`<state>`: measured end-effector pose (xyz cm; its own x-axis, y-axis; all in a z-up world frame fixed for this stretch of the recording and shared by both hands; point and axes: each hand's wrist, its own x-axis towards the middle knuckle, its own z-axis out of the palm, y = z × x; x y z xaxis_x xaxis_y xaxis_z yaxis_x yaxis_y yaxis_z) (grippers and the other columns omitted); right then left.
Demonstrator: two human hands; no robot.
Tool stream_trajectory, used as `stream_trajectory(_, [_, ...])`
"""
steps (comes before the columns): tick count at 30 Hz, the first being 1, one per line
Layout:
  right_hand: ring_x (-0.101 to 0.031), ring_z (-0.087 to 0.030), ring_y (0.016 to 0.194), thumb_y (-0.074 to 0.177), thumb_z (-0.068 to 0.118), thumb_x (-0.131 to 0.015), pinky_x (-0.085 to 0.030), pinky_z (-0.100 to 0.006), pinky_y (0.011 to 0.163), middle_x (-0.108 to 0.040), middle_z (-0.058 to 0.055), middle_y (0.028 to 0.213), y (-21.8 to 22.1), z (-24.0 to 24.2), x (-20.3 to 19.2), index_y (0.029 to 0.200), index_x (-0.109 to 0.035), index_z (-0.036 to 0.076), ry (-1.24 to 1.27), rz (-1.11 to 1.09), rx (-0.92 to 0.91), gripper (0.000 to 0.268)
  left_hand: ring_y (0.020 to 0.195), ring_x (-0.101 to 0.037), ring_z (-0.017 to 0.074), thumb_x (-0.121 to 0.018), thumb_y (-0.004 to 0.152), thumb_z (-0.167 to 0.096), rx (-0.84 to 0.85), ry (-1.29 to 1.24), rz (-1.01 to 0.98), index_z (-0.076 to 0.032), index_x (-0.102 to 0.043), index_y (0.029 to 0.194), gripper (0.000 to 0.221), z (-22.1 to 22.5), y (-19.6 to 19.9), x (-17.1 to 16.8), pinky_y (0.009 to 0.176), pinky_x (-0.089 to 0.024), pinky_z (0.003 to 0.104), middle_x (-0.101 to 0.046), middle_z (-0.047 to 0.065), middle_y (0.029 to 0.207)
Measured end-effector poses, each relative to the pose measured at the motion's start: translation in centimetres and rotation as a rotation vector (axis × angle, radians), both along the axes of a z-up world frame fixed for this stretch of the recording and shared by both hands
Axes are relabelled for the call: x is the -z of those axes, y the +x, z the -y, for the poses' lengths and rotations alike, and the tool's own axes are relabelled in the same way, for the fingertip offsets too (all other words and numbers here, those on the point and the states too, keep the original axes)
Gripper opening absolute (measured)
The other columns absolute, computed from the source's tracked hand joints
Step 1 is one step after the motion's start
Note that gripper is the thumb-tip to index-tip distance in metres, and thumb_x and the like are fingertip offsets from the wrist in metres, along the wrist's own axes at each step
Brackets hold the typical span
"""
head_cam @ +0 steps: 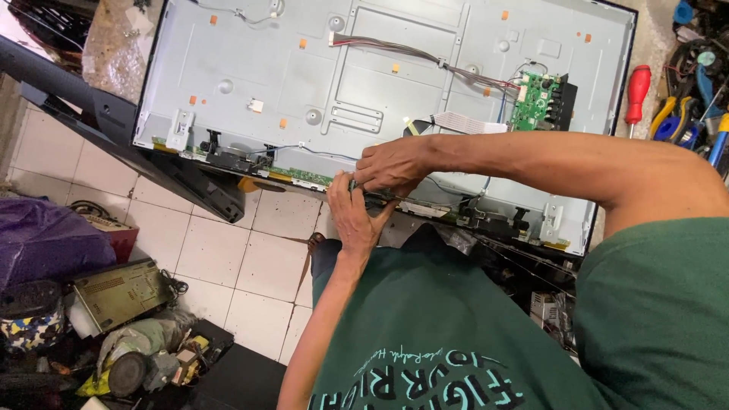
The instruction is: Disassembling a television by removing the back cover and extracting internal circuit boards and components.
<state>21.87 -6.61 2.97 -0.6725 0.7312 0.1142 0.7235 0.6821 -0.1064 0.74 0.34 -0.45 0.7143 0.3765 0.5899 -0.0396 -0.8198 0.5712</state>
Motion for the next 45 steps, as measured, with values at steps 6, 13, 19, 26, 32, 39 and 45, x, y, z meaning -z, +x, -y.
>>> stream_trajectory(6, [-0.057, -0.028, 0.092, 0.096, 0.055, -0.055, -0.047, -0.044, 0.083, -0.053, -0.007, 0.096, -0.1, -0.2, -0.6, 0.094, -0.056, 0.01, -0.024, 0.027, 0.02, 0.046, 0.136, -0.048, 0.045, -0.091, 0.076, -0.049, -0.008, 0.009, -0.013, 0.001, -0.057, 0.108, 0.069, -0.1, -0.1, -0.2, 0.114, -0.038, 0.066, -0.05, 0.024, 0.137])
stream_trajectory(13, [-0.055, -0.026, 0.096, 0.084, 0.036, -0.061, -0.048, -0.044, 0.086, -0.053, -0.006, 0.104, 0.1, 0.1, -0.9, 0.106, -0.055, 0.011, -0.077, 0.126, 0.036, 0.034, 0.14, -0.044, 0.0463, -0.092, 0.074, -0.048, 0.01, -0.027, -0.045, 0.0, -0.055, 0.112, 0.071, 0.1, -0.3, 0.3, 0.116, -0.034, 0.068, -0.047, 0.023, 0.14])
stream_trajectory(19, [-0.052, -0.029, 0.099, 0.09, 0.032, -0.054, -0.045, -0.045, 0.09, -0.05, -0.008, 0.107, -0.2, 1.3, 0.4, 0.107, -0.053, 0.01, -0.057, 0.153, 0.139, 0.027, 0.143, -0.039, 0.046, -0.088, 0.081, -0.049, 0.044, -0.019, -0.071, -0.002, -0.054, 0.116, 0.068, 0.1, -0.6, -0.3, 0.117, -0.032, 0.069, -0.043, 0.022, 0.144])
stream_trajectory(26, [-0.056, -0.029, 0.101, 0.095, 0.021, -0.053, -0.047, -0.044, 0.094, -0.053, -0.01, 0.111, -2.8, 4.3, -1.3, 0.119, -0.054, 0.009, 0.065, 0.086, 0.404, 0.027, 0.141, -0.041, 0.0464, -0.089, 0.08, -0.046, 0.119, -0.017, -0.096, -0.002, -0.055, 0.121, 0.069, -0.6, -1.0, -1.3, 0.118, -0.033, 0.069, -0.045, 0.021, 0.144])
stream_trajectory(32, [-0.056, -0.031, 0.117, 0.103, 0.017, -0.046, -0.047, -0.045, 0.098, -0.055, -0.011, 0.123, -5.4, 6.5, -1.8, 0.127, -0.055, 0.008, 0.203, -0.188, 0.698, 0.027, 0.133, -0.05, 0.0421, -0.082, 0.089, -0.038, 0.203, -0.018, -0.116, -0.005, -0.057, 0.124, 0.054, -0.9, -0.9, -3.2, 0.112, -0.036, 0.063, -0.051, 0.017, 0.136])
stream_trajectory(39, [-0.059, -0.039, 0.127, 0.093, 0.014, -0.08, -0.046, -0.05, 0.11, -0.063, -0.021, 0.132, -5.3, 17.9, -5.2, 0.133, -0.063, 0.0, 0.506, -0.537, 1.3, 0.045, 0.101, -0.057, 0.0267, -0.088, 0.081, -0.044, 0.149, 0.19, -0.282, -0.014, -0.063, 0.126, 0.06, -0.4, 1.3, -2.9, 0.087, -0.043, 0.045, -0.057, 0.007, 0.108])
stream_trajectory(45, [-0.064, -0.037, 0.107, 0.097, 0.021, -0.084, -0.053, -0.049, 0.09, -0.063, -0.015, 0.118, -9.7, 37.0, -2.8, 0.13, -0.07, 0.006, 0.462, -0.249, 2.288, 0.038, 0.093, -0.059, 0.0273, -0.091, 0.076, -0.024, 0.136, 0.174, -0.274, -0.009, -0.061, 0.13, 0.064, 0.1, 1.8, -3.7, 0.08, -0.044, 0.041, -0.059, 0.008, 0.098])
